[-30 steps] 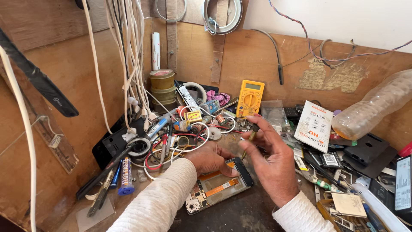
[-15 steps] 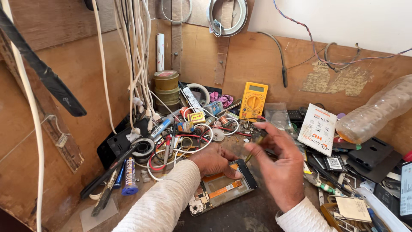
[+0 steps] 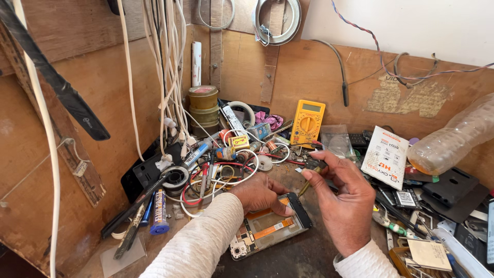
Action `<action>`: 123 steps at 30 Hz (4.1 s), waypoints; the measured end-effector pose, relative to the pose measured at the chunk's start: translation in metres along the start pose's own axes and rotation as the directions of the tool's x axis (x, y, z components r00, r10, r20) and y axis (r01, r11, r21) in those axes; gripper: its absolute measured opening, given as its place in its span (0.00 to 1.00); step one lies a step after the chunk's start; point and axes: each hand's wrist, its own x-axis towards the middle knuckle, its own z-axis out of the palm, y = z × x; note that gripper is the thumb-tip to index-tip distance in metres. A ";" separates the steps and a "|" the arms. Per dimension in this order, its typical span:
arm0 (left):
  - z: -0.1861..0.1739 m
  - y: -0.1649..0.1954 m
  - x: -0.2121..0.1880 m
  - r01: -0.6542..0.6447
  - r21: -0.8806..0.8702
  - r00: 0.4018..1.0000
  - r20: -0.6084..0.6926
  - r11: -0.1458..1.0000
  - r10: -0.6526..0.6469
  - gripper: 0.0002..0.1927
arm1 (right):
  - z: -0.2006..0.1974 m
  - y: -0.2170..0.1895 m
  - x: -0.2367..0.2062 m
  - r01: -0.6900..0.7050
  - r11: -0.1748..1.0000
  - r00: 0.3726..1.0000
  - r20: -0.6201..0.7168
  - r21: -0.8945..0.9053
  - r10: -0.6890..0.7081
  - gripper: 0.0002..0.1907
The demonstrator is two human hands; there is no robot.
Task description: The person disassembles a small electronic device on a cluttered workbench, using a prying tool to separate the back cover and then a screwdriver to remove screws. They lift out the battery and continue to pry and adjust internal components.
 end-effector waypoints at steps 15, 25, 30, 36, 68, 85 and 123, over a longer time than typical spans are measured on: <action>0.002 -0.004 0.004 -0.050 -0.032 0.998 0.022 0.998 0.051 0.35 | 0.000 -0.001 -0.002 -0.012 1.000 1.000 -0.002 0.015 0.012 0.25; 0.001 0.001 0.000 -0.056 -0.010 0.998 0.016 0.998 0.056 0.34 | 0.001 0.001 0.002 0.017 1.000 1.000 -0.001 -0.025 -0.017 0.24; 0.001 0.003 -0.002 -0.026 0.009 1.000 0.010 1.000 0.026 0.34 | -0.001 -0.003 -0.001 -0.087 0.993 0.995 0.064 0.074 0.082 0.25; 0.002 0.002 -0.001 -0.043 0.009 0.999 0.006 0.999 0.043 0.34 | 0.002 -0.001 -0.001 -0.006 1.000 1.000 -0.003 0.022 0.006 0.23; 0.002 -0.003 0.004 -0.051 -0.049 0.998 0.027 0.997 0.053 0.35 | 0.001 -0.002 -0.001 -0.062 0.997 0.997 0.046 -0.039 0.064 0.32; 0.003 -0.005 0.006 -0.064 -0.032 0.998 0.016 0.997 0.065 0.35 | 0.001 0.001 -0.006 -0.018 0.999 0.999 0.052 0.040 0.016 0.35; 0.005 -0.008 0.010 -0.074 -0.043 0.997 0.017 0.996 0.075 0.37 | 0.006 0.009 -0.008 0.008 1.000 0.999 -0.034 -0.029 -0.009 0.34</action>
